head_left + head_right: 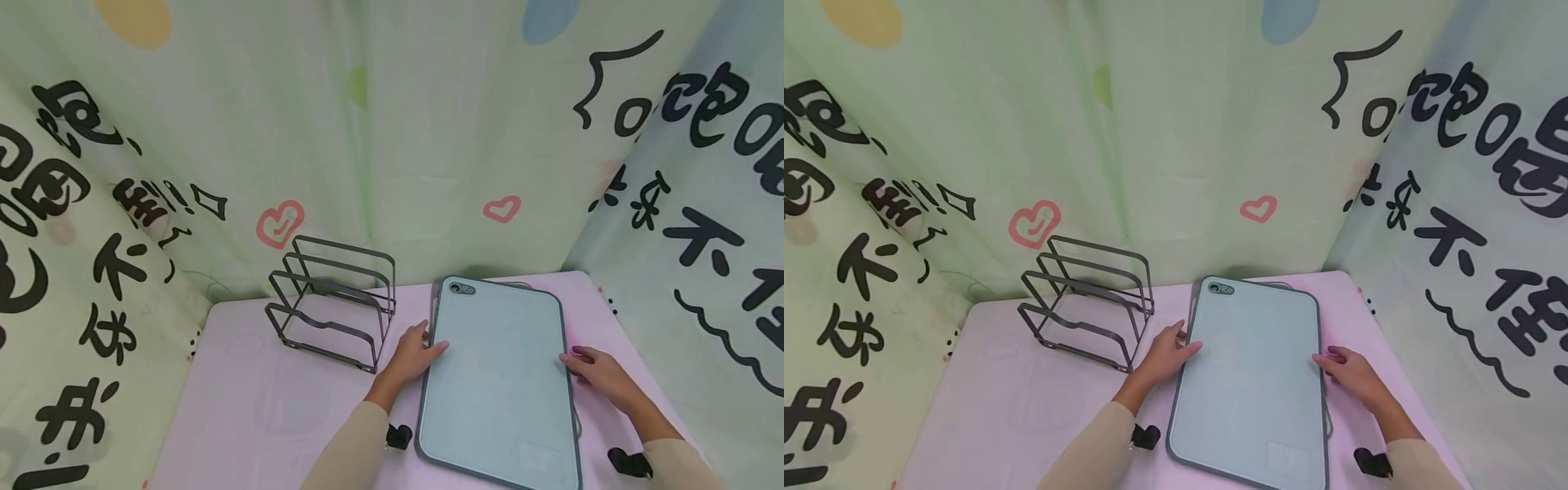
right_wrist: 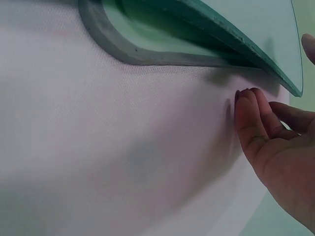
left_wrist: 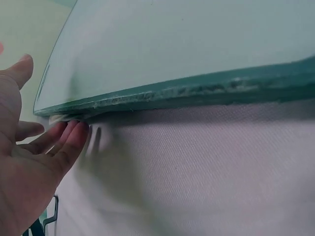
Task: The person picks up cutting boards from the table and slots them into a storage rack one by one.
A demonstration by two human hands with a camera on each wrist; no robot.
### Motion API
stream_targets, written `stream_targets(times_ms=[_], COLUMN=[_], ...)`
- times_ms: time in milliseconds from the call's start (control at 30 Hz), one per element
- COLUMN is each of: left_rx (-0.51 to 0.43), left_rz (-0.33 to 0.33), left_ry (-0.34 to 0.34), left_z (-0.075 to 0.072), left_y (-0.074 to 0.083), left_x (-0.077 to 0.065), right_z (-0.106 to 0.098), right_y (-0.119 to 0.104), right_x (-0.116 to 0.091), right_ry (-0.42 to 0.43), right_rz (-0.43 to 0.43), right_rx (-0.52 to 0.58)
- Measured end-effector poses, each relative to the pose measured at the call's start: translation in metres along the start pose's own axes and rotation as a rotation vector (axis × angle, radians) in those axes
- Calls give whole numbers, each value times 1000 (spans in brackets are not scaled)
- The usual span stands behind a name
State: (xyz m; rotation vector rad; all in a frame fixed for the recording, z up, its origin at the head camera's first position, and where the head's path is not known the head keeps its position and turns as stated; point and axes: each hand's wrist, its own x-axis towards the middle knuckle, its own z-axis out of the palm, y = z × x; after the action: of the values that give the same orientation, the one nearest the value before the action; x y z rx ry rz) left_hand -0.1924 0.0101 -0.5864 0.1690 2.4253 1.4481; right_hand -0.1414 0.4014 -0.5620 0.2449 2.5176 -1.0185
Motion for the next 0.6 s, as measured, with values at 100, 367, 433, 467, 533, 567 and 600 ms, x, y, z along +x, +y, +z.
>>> stream_targets(times_ms=[100,367,433,467,533,567,600], left_rx=[16,24,19,18,17,16,15], left_rz=[-1,10,4,2,3,5,3], left_ry=[8,16,19,22,29,33,35], left_z=[1,5,6,6,6,6,6], left_y=[-1,-4,-4,-4,-4,-4,-4], left_x=[3,8,8,8,9,9,10], right_z=[0,3,4,5,6,7,8], right_y=[1,3,2,2,1,1,1], right_x=[1,3,3,3,3,3,3], right_ry=[-5,-16,-15,-15,-6,-3,1], right_rz=[-3,4,-1,-3,0,-2,-5], right_rx=[25,116,126,128,130,133,133])
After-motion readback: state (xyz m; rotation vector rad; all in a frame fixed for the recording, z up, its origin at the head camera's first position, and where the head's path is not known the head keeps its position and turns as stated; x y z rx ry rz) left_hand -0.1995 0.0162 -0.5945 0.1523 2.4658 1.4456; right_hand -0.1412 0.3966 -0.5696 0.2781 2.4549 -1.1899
